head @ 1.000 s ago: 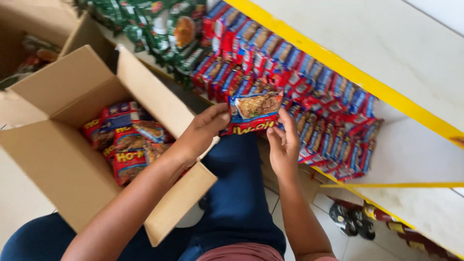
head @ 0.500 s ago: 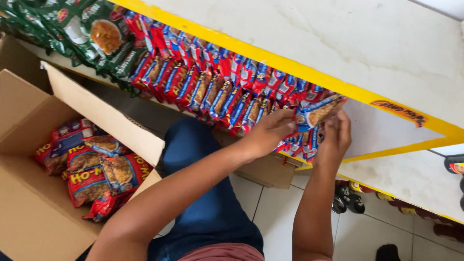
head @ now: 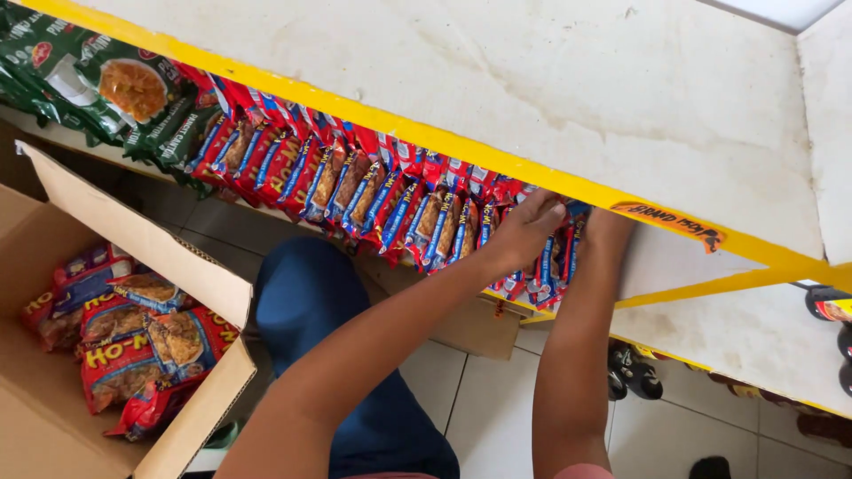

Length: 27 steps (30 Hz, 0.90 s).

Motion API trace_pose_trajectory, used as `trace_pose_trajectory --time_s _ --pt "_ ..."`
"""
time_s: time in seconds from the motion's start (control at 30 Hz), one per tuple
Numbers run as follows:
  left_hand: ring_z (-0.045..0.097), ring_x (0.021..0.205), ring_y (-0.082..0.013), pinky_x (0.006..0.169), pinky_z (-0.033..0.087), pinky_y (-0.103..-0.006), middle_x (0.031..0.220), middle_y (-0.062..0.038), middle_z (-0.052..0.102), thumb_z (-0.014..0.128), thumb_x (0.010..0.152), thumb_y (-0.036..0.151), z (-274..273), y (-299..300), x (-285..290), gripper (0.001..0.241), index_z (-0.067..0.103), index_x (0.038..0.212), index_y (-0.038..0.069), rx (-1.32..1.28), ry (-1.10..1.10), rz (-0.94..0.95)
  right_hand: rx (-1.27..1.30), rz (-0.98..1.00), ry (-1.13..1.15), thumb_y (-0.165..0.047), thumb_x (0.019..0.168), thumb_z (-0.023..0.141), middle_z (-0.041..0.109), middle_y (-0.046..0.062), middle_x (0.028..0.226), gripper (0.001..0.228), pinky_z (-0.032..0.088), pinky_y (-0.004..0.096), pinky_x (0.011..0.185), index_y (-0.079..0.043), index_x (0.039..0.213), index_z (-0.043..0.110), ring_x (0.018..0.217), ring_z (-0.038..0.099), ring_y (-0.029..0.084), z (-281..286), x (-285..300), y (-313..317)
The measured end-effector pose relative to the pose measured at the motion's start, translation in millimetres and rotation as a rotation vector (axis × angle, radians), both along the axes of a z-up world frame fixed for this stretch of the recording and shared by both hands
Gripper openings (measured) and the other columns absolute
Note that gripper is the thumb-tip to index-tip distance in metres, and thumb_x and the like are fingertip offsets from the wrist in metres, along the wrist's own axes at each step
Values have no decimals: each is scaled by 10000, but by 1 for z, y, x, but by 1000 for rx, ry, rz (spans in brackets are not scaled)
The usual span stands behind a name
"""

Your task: The person organizes and restocks instant noodle packets from a box onto a low retail shelf.

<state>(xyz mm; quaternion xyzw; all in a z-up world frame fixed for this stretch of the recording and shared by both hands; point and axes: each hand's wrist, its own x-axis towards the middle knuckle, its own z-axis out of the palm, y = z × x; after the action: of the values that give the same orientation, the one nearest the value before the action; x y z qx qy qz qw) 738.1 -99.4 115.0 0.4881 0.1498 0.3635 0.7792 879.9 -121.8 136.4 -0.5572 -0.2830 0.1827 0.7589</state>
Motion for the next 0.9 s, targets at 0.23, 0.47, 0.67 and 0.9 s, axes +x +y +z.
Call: trace_pose_trajectory --time_s 0.23,0.47,0.67,0.9 --pt "306 1528 -205 1222 281 -326 1645 -160 344 468 1071 79 7 -5 9 596 233 1610 -18 14 -163 -52 -122 25 115 -243 1029 597 620 98 1391 471 575 328 926 -28 1439 509 1162 660 193 16 -12 7" --pt "397 1426 -223 1133 363 -329 1592 -184 390 479 1052 106 30 -12 -9 646 195 1624 7 36 1 -52 -139 34 16 -203 1004 634 626 127 1363 468 573 347 906 -13 1417 524 1133 660 221 -3 -10 10" --pt "513 1305 -249 1061 423 -340 1480 -199 507 508 1025 188 37 -22 -29 663 245 1606 5 113 304 -6 -143 -25 -94 -178 1009 634 639 145 1344 434 563 359 913 11 1389 546 1130 659 241 -16 -13 10" --pt "471 1406 -260 1143 385 -363 1523 -214 481 495 1040 181 21 -17 -19 652 247 1598 -48 112 142 23 -137 -86 -233 -149 1015 635 653 166 1322 396 552 373 921 39 1357 571 1127 658 264 -14 -19 14"
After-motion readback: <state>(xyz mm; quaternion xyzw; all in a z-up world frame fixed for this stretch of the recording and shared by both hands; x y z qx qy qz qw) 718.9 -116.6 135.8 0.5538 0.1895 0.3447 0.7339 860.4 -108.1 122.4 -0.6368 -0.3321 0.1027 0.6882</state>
